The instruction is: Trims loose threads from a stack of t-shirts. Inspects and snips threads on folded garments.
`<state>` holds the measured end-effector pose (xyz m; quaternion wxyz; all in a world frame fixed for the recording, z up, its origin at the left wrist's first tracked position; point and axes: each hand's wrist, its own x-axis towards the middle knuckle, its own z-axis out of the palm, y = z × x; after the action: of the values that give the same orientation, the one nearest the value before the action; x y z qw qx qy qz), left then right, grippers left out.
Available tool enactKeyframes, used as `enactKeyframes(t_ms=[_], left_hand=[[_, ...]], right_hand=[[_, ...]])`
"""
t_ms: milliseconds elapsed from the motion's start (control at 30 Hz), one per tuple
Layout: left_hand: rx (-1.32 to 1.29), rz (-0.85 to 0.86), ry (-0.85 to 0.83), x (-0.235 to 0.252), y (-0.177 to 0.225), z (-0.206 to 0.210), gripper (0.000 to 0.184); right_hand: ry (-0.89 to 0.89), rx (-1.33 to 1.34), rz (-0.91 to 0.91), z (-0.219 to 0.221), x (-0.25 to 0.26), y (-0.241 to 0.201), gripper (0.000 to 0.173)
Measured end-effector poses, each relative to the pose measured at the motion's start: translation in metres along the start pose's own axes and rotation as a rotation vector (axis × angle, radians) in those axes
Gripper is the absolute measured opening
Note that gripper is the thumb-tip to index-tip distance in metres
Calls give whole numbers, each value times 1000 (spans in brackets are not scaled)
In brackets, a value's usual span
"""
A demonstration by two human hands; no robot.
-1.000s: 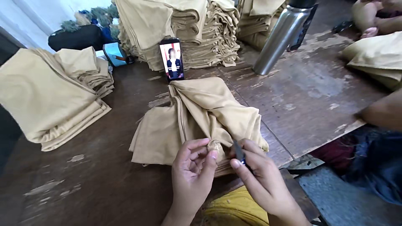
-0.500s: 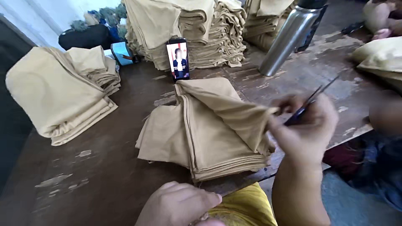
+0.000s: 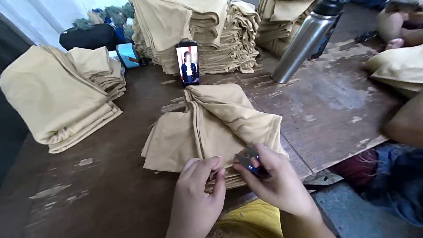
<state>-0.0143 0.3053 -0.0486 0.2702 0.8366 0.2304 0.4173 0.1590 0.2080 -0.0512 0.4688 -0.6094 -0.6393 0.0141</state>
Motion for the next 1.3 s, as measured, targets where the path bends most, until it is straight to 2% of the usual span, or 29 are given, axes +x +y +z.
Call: enactKeyframes(t_ms=[133, 200, 233, 300, 400, 500, 600, 733, 1033, 1167, 1300], left_hand=[[162, -17, -3, 1, 6, 4, 22], [102, -11, -43, 5, 9, 7, 23], [-25, -24, -63, 7, 10, 10, 26], [-456, -111, -72, 12, 10, 15, 33], [-1087, -367, -8, 14, 8, 19, 39], [-1346, -519, 94, 13, 10, 21, 35], [-1374, -527, 119, 11, 8, 22, 34], [-1386, -508, 111, 10, 8, 25, 37], [-1357, -475, 103, 7, 7, 26, 45], [-1303, -473, 116, 9, 10, 27, 60], [-1114, -414, 165, 13, 16, 33, 79]], right_hand=[[175, 132, -41, -7, 7, 3, 12], [271, 86, -41, -3, 14, 5, 11], [292, 44, -27, 2, 16, 7, 10], [259, -20, 29, 12, 19, 13, 7], [172, 4, 87, 14, 13, 17, 11], [105, 78, 77, 0, 0, 19, 32], [-2, -28, 39, -14, -12, 15, 47], [-84, -171, 12, -20, -22, 12, 44], [-72, -296, 21, -10, -16, 6, 46], [-83, -308, 8, -9, -15, 5, 48], [-53, -354, -16, -4, -16, 4, 47]])
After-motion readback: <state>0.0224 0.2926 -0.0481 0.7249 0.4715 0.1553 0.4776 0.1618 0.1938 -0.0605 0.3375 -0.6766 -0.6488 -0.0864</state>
